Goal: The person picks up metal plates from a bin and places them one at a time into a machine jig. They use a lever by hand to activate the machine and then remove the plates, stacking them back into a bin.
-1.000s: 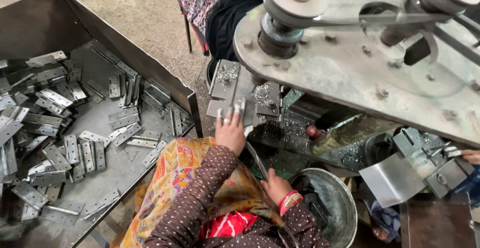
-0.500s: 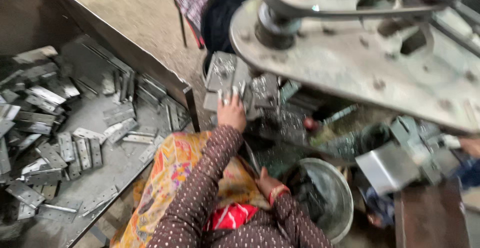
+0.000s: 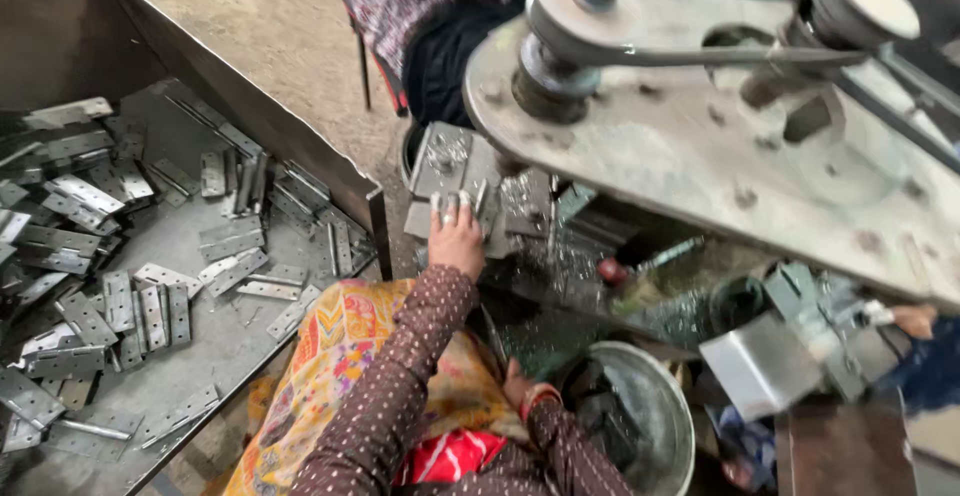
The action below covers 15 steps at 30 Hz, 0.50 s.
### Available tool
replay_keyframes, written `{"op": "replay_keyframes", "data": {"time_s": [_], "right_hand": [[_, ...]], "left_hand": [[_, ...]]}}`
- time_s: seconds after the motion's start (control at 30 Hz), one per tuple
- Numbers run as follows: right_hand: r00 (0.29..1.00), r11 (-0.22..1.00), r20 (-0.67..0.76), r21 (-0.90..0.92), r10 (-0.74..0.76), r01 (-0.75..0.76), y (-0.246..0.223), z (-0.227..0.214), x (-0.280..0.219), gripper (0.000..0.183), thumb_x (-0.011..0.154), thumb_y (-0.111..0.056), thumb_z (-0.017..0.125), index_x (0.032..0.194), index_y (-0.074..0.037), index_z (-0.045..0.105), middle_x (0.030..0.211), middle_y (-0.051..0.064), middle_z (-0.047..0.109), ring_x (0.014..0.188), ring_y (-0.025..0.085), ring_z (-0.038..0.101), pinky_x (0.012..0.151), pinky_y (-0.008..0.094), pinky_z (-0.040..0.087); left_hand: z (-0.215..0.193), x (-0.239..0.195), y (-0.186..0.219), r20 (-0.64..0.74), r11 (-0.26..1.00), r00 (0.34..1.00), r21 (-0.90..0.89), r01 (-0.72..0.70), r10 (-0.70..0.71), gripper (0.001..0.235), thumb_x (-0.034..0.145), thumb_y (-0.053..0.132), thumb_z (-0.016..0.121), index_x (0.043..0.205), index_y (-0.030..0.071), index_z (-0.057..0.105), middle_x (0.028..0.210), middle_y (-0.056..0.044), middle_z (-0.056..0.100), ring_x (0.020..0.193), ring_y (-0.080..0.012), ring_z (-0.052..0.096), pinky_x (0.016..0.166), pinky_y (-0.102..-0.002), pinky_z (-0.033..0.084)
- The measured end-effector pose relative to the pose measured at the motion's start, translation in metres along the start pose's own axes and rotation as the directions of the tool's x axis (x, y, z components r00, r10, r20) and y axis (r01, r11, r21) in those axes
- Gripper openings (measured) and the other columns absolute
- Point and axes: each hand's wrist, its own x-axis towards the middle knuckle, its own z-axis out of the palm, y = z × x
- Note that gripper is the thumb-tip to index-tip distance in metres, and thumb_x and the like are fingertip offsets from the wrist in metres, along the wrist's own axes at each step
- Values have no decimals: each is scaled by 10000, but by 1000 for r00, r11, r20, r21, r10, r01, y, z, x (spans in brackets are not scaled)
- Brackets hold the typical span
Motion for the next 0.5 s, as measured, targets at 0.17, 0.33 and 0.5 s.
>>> {"op": "replay_keyframes", "data": {"time_s": [0.17, 0.33, 0.5], "right_hand": [[998, 999, -44, -19, -35, 34, 9, 18, -3, 622, 1018, -440, 470, 1442, -28, 275, 1166, 270, 696, 1095, 432, 689, 944, 509, 544], [947, 970, -227, -130, -229, 203, 15, -31, -57, 562, 1012, -443, 511, 1348, -14, 376, 1113, 271, 713, 1071, 450, 694, 925, 519, 554], [991, 992, -57, -44, -124, 122, 8, -10, -31, 579, 1007, -436, 503, 1351, 12, 375, 1106, 271, 715, 1068, 441, 698, 917, 510, 563]], "left_hand": [[-3, -5, -1, 13, 996, 1000, -88, -7, 8, 345, 910, 168, 525, 1167, 12, 695, 1498, -185, 499, 1426, -329, 430, 1208, -558, 219], [18, 13, 1, 58, 997, 998, -80, -5, 10, 377, 901, 178, 531, 1198, 14, 694, 1509, -176, 485, 1406, -315, 431, 1196, -543, 235], [21, 34, 3, 96, 1000, 995, -24, -12, 14, 353, 964, 203, 522, 1232, 34, 677, 1528, -157, 465, 1450, -298, 396, 1233, -542, 199]]}}
